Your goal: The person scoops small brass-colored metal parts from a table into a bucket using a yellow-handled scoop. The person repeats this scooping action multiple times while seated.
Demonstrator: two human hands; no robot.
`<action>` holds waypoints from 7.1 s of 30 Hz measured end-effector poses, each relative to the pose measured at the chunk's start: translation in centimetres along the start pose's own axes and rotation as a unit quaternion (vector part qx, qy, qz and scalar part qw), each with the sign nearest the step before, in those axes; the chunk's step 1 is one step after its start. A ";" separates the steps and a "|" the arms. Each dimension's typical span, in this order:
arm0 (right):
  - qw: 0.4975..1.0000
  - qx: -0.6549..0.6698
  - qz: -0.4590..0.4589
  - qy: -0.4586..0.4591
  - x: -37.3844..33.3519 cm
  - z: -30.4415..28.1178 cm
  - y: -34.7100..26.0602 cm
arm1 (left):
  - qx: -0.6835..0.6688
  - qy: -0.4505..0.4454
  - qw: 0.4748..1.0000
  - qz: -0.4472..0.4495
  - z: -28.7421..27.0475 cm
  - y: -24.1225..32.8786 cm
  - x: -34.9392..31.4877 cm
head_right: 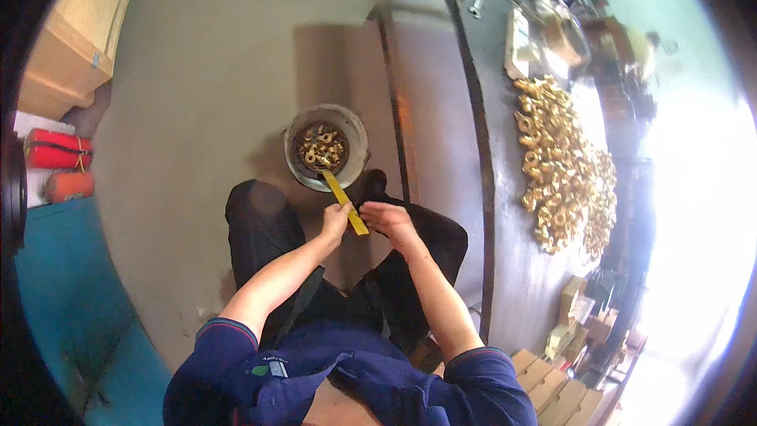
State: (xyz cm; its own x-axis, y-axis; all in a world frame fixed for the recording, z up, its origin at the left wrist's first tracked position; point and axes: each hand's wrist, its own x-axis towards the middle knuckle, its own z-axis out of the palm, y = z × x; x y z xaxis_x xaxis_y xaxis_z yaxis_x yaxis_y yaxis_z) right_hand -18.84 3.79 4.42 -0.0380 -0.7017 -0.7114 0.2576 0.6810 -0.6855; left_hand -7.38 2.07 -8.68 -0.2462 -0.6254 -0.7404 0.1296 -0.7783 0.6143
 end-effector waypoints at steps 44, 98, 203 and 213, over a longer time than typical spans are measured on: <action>0.957 0.255 0.135 -0.004 12.8 -0.8 7.4 | 0.489 0.019 0.851 0.190 -1.9 4.6 -1.7; 0.985 0.106 0.129 -0.048 7.4 -2.6 9.8 | 0.770 0.061 0.599 0.211 -1.6 17.3 11.5; 0.898 0.335 0.277 -0.067 8.6 -2.1 14.8 | 0.750 0.063 0.639 0.157 -3.4 15.2 11.0; 0.982 0.139 0.125 -0.011 6.9 -2.1 12.3 | 0.754 0.015 0.630 0.185 -3.3 15.4 10.8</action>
State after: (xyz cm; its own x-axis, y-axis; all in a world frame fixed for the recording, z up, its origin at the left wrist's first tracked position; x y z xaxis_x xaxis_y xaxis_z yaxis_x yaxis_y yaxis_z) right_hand -17.97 7.77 -9.20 0.0808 -0.5261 -0.8466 0.5099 0.7516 -0.4184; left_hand -4.84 -16.85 -8.13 -0.4460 -0.7675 -0.4604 -0.8927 0.3440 0.2911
